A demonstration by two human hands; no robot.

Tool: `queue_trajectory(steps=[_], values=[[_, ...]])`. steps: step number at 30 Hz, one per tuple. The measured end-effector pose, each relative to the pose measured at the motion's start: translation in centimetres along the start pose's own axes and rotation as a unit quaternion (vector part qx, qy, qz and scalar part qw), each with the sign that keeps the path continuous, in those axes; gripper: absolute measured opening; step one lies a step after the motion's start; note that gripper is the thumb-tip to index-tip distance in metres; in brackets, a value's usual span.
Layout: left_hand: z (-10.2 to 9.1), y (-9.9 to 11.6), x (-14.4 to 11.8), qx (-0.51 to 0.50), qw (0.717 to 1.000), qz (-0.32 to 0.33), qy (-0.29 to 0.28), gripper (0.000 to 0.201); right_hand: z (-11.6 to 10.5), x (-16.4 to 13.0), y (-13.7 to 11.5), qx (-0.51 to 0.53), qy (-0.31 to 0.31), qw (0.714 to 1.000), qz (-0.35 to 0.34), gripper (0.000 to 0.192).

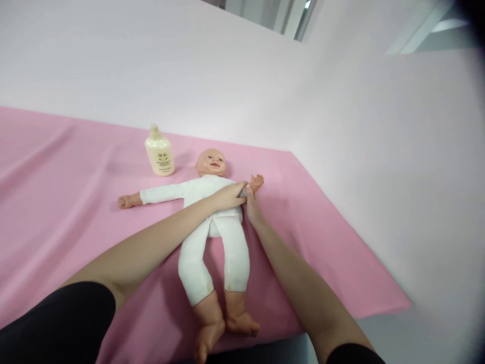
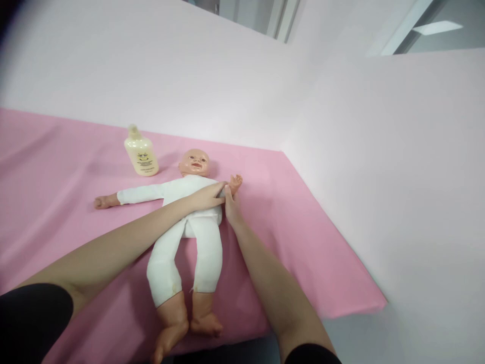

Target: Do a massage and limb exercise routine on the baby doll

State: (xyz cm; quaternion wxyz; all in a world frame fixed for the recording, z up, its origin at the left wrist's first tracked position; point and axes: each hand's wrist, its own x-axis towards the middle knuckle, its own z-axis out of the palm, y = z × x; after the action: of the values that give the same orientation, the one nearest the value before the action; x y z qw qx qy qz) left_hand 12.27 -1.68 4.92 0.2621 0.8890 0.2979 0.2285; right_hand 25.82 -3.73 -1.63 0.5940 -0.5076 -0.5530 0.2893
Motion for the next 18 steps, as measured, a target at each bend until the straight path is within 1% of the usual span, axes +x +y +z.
queue_trajectory(steps=[8,12,18], values=[[0.19,-0.39,0.09,0.001,1.0,0.001,-0.003,0.028,0.15,0.05,0.06,0.009,0.007,1.0,0.001,0.094],[0.25,-0.45,0.12,0.002,1.0,-0.001,-0.003,0.027,0.16,0.02,0.0,0.003,0.011,1.0,0.001,0.099],[0.29,-0.55,0.11,-0.003,1.0,0.002,-0.001,0.027,0.22,0.01,0.17,-0.006,0.016,1.0,-0.005,0.096]])
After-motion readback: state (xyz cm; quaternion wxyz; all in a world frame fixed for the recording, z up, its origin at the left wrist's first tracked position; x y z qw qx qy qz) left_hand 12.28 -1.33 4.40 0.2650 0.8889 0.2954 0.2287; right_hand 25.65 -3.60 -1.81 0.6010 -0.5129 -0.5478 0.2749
